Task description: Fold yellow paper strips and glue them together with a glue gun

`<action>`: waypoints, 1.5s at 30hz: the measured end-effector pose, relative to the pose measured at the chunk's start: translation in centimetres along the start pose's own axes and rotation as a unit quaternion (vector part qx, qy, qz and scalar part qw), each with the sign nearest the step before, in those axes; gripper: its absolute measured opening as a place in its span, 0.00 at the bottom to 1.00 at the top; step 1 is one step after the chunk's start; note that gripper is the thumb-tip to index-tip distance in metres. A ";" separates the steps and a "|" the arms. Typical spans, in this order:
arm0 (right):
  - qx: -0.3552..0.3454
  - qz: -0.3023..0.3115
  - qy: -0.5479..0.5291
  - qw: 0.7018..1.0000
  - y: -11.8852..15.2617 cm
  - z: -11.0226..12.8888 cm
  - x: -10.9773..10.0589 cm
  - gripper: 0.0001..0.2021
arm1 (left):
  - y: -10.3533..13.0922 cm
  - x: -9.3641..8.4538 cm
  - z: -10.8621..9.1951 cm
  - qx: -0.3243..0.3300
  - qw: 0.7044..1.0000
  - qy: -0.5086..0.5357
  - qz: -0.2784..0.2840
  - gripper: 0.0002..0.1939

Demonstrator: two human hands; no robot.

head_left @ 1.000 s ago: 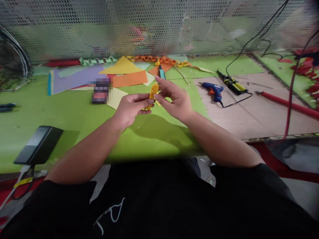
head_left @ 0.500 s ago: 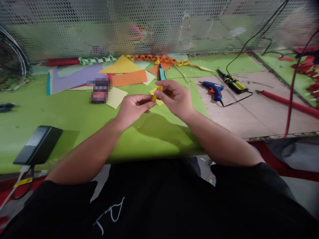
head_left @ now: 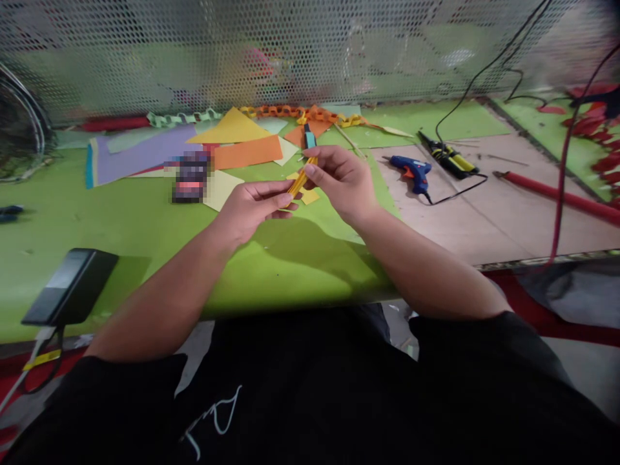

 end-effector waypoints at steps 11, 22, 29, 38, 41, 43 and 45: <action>-0.003 0.019 -0.015 1.000 0.1 -0.2 0.5 0.29 | -0.3 0.0 0.7 -0.041 0.999 0.029 -0.021 0.21; 0.033 0.030 -0.027 0.999 0.3 -0.9 0.7 0.23 | -0.3 0.2 1.1 0.012 0.996 0.026 -0.079 0.21; 0.034 0.020 -0.068 0.997 0.4 -1.0 0.8 0.22 | -0.4 0.4 1.4 0.011 0.996 0.053 -0.075 0.20; 0.096 -0.015 -0.140 0.985 0.5 -2.0 1.0 0.21 | 0.2 0.8 1.1 0.155 0.974 -0.140 -0.089 0.16; 0.095 -0.017 -0.146 0.985 0.5 -2.0 1.2 0.19 | 0.1 0.7 1.2 0.168 0.968 -0.159 -0.093 0.15; 0.089 -0.014 -0.151 0.984 0.5 -1.9 1.3 0.20 | 0.0 0.6 1.2 0.168 0.969 -0.155 -0.095 0.16; 0.080 -0.012 -0.154 0.985 0.5 -1.8 1.3 0.20 | -0.1 0.6 1.1 0.163 0.971 -0.146 -0.094 0.16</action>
Point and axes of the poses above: each hand's wrist, its own y-axis away from the middle knuckle, its own x-axis out of the palm, z = x × y, the point moved 5 cm from there along -y, towards the middle knuckle
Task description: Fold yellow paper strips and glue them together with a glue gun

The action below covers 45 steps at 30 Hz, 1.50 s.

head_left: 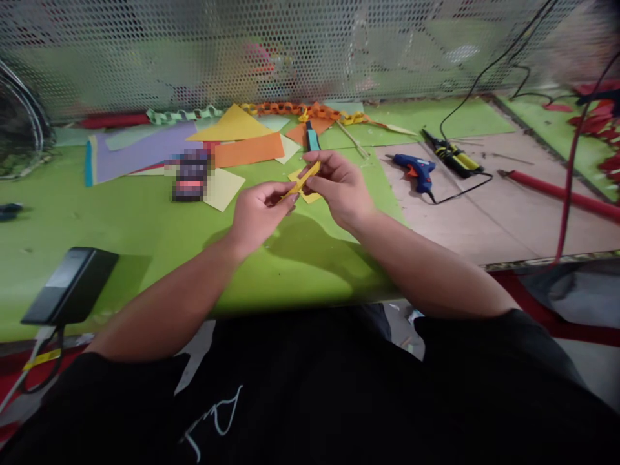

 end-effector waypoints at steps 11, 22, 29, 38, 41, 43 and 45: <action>-0.011 0.048 0.007 0.999 0.0 1.6 0.0 0.22 | -0.4 -0.1 0.4 -0.139 0.978 0.153 0.036 0.19; 0.027 0.017 -0.007 0.999 -0.3 1.1 -0.3 0.27 | -0.8 -0.7 0.7 -0.122 0.988 0.080 0.054 0.25; 0.138 0.005 -0.040 0.990 0.2 0.4 -0.2 0.35 | -0.6 -1.0 -0.2 -0.034 0.999 0.025 -0.001 0.21; 0.098 -0.049 0.013 0.994 0.2 -0.3 -0.5 0.29 | -0.4 -0.5 -1.3 -0.006 0.998 -0.018 0.054 0.21; 0.089 -0.060 0.023 0.994 0.0 0.3 -1.2 0.29 | -0.8 -3.0 -4.9 -0.032 0.977 -0.149 0.147 0.27; 0.091 -0.069 0.014 0.993 -0.2 0.8 -1.6 0.29 | -1.3 -6.6 -7.5 -0.036 0.946 -0.270 0.178 0.29; 0.097 -0.076 0.004 0.992 -0.2 1.0 -1.9 0.28 | -2.4 -11.4 -8.8 -0.050 0.918 -0.364 0.152 0.33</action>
Point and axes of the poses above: each hand's wrist, its own y-axis away from the middle knuckle, its own x-axis out of the palm, z = x × y, the point moved 5 cm from there along -y, towards the middle knuckle
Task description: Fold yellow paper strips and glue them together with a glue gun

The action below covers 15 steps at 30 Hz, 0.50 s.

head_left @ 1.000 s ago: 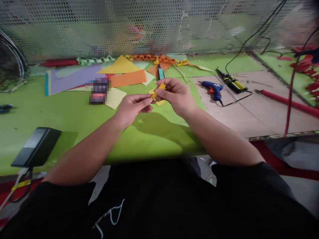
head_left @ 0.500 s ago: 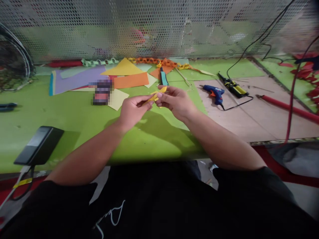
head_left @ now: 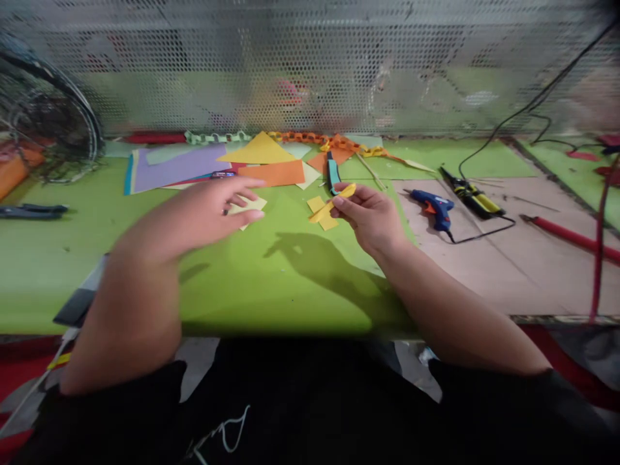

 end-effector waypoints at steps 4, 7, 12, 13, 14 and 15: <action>0.030 0.003 -0.008 1.000 0.3 -0.4 0.2 0.28 | -0.1 -6.0 8.5 -0.132 0.982 -0.087 -0.106 0.50; 0.047 0.011 -0.004 0.999 0.8 -0.9 0.4 0.26 | -0.2 -5.8 14.2 -0.197 0.975 -0.071 -0.072 0.57; 0.055 0.015 0.020 0.998 1.3 -1.3 0.1 0.21 | -0.4 -4.3 17.4 -0.182 0.982 0.000 -0.046 0.58; 0.058 0.013 0.022 0.998 1.4 -1.4 0.0 0.21 | -0.6 -4.0 17.7 -0.186 0.982 0.000 -0.043 0.59; 0.062 0.011 0.024 0.998 1.5 -1.4 0.0 0.21 | -0.7 -3.5 18.0 -0.193 0.981 -0.002 -0.009 0.61; 0.066 0.010 0.025 0.997 1.5 -1.5 0.0 0.21 | -0.9 -3.3 18.1 -0.191 0.982 -0.001 -0.009 0.62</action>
Point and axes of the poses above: each hand's wrist, its own y-axis away from the middle knuckle, its own x-axis out of the palm, z = x × y, the point moved 5 cm from there along -y, towards the middle knuckle
